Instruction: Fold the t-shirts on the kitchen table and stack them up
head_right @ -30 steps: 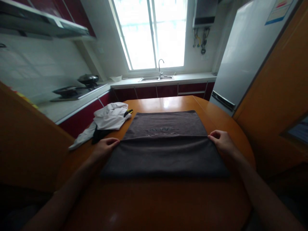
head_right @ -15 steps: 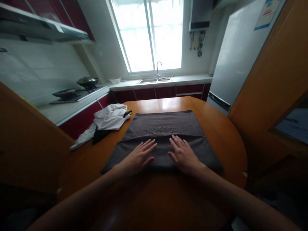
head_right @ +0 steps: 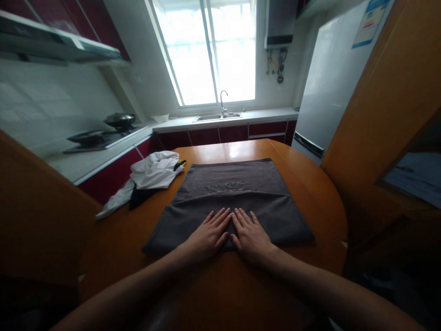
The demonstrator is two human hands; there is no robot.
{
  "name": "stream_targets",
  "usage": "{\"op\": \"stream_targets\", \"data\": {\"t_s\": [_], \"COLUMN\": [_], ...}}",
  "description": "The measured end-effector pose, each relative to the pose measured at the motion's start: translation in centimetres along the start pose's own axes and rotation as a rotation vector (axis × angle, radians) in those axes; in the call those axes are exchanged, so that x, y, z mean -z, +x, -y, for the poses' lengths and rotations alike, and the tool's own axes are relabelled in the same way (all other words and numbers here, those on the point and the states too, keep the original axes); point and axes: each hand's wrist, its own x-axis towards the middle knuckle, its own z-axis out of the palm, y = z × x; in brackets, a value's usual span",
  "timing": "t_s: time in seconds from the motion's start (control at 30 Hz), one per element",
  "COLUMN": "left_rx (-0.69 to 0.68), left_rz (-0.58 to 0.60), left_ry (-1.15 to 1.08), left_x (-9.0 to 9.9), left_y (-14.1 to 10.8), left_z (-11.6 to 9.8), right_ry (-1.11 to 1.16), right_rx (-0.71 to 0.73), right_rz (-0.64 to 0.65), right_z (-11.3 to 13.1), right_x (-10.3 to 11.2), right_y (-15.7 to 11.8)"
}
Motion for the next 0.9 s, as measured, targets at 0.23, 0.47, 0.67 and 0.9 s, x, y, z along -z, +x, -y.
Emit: {"op": "stream_targets", "data": {"t_s": [0.23,0.47,0.67,0.9], "left_rx": [0.048,0.337,0.407,0.412], "left_rz": [-0.024,-0.078,-0.060,-0.185], "left_ry": [-0.050,-0.016,-0.029,-0.050], "left_x": [2.4,5.0,3.7,5.6], "left_y": [-0.8,-7.8,-11.0,-10.6], "left_z": [0.3,8.2,10.7,12.7], "right_ry": [-0.026,-0.102,-0.112,-0.106], "right_rx": [-0.068,-0.292,-0.345,-0.309], "right_rz": [-0.104,-0.206,-0.160,-0.317], "right_z": [-1.6,-10.9,-14.0,-14.1], "right_x": [2.7,3.6,1.7,4.9], "right_y": [-0.6,-5.0,-7.5,-6.3]}}
